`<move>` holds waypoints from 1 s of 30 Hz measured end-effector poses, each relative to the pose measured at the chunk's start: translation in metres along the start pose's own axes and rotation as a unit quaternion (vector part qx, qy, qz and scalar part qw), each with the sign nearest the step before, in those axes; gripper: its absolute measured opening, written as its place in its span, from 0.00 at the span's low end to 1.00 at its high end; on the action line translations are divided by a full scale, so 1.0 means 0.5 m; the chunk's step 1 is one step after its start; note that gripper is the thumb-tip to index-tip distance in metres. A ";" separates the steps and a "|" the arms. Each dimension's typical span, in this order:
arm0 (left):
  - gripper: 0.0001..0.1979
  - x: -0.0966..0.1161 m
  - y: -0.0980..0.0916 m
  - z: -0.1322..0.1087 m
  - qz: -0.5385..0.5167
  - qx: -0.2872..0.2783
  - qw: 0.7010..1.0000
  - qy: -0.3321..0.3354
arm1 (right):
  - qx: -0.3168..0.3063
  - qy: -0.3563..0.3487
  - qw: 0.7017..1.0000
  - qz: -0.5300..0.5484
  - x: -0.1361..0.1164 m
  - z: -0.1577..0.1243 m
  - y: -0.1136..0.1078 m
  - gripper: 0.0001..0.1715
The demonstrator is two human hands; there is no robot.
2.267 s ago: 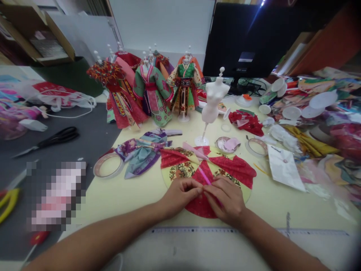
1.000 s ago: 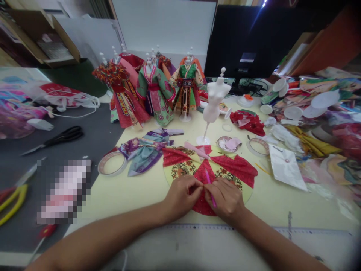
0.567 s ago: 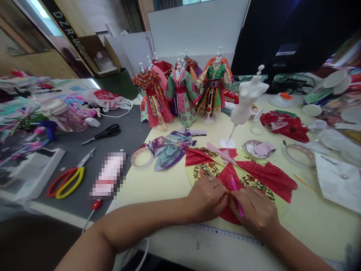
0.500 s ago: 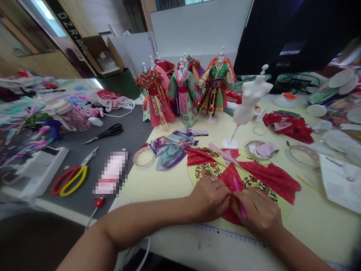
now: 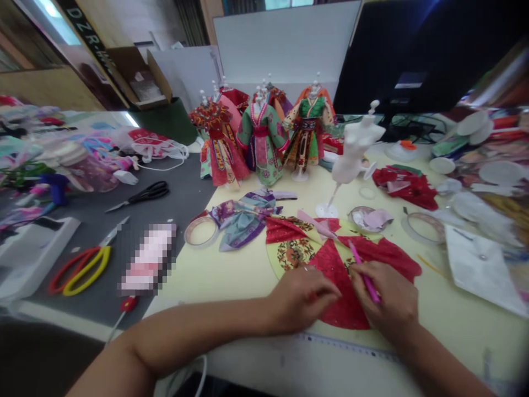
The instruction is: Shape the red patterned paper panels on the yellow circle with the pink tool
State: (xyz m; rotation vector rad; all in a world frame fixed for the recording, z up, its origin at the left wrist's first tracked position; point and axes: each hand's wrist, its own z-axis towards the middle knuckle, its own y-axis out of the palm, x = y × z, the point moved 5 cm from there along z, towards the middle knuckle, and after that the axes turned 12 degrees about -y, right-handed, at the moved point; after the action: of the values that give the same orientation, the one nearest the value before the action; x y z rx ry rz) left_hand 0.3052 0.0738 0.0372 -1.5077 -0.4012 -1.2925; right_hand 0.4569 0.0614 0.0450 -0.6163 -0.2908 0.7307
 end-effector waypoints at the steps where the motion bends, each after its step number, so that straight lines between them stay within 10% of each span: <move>1: 0.07 -0.014 -0.006 0.008 -0.089 0.004 0.993 -0.076 | -0.001 0.020 0.999 0.044 0.000 0.001 0.002 0.09; 4: 0.05 -0.049 -0.007 0.021 -0.315 0.001 0.918 -0.242 | -0.015 0.073 0.989 0.130 -0.008 0.001 0.013 0.08; 9: 0.09 -0.064 0.007 0.020 -0.462 -0.003 0.837 -0.294 | -0.014 0.108 0.975 0.196 -0.017 -0.001 0.029 0.10; 30: 0.15 -0.081 0.013 0.013 -0.493 0.022 0.798 -0.347 | -0.043 -0.046 0.989 0.132 -0.048 0.001 0.032 0.22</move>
State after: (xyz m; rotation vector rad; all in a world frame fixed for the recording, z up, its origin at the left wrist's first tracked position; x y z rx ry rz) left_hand 0.2991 0.0913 0.0000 -1.7533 -1.8816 -1.3792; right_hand 0.4307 0.0541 0.0345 -0.7120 -0.3310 1.0072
